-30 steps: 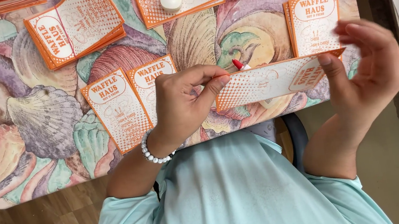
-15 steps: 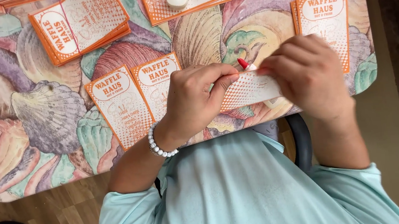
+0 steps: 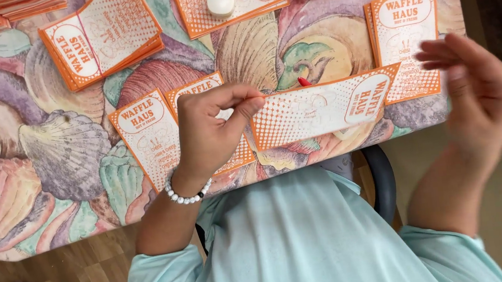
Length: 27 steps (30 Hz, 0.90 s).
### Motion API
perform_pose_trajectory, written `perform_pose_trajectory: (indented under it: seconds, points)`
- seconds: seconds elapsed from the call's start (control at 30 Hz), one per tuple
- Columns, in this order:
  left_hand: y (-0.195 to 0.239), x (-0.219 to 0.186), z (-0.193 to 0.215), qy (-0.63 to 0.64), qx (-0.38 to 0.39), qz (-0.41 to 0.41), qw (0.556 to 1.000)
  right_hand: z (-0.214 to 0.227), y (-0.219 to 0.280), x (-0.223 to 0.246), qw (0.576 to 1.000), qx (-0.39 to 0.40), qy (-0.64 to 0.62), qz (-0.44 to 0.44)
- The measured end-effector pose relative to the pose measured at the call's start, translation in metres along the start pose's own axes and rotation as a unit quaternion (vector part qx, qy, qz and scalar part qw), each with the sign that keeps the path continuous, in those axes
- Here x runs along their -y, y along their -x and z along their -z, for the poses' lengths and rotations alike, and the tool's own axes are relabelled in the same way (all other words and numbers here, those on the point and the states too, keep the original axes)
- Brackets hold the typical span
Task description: Manually assembling paper food sleeves by inserting a small white disc and gluing the edges shut.
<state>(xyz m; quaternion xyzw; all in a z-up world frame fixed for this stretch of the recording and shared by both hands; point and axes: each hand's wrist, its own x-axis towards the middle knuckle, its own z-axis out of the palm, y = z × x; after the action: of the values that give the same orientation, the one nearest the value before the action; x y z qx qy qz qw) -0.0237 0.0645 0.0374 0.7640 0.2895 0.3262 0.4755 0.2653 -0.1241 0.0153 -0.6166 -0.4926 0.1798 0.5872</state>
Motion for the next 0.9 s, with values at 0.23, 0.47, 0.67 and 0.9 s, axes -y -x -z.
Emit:
perform_pose_trajectory:
  seconds: [0.23, 0.47, 0.67, 0.9]
  points:
    - [0.008, -0.005, 0.001, -0.036, -0.011, -0.035, 0.999, -0.048, 0.0, -0.036, 0.982, -0.083, -0.164, -0.045]
    - [0.011, -0.011, 0.0, -0.023, -0.028, -0.039, 0.999, -0.043, 0.0, -0.04, 0.988, -0.122, -0.096, -0.004]
    - [0.013, -0.004, -0.001, -0.025, -0.043, -0.012, 0.999, -0.038, 0.01, -0.038, 0.988, -0.121, -0.081, 0.041]
    - [0.016, 0.0, -0.002, -0.025, -0.049, -0.008, 0.998, -0.034, 0.016, -0.026, 0.988, -0.138, -0.061, 0.026]
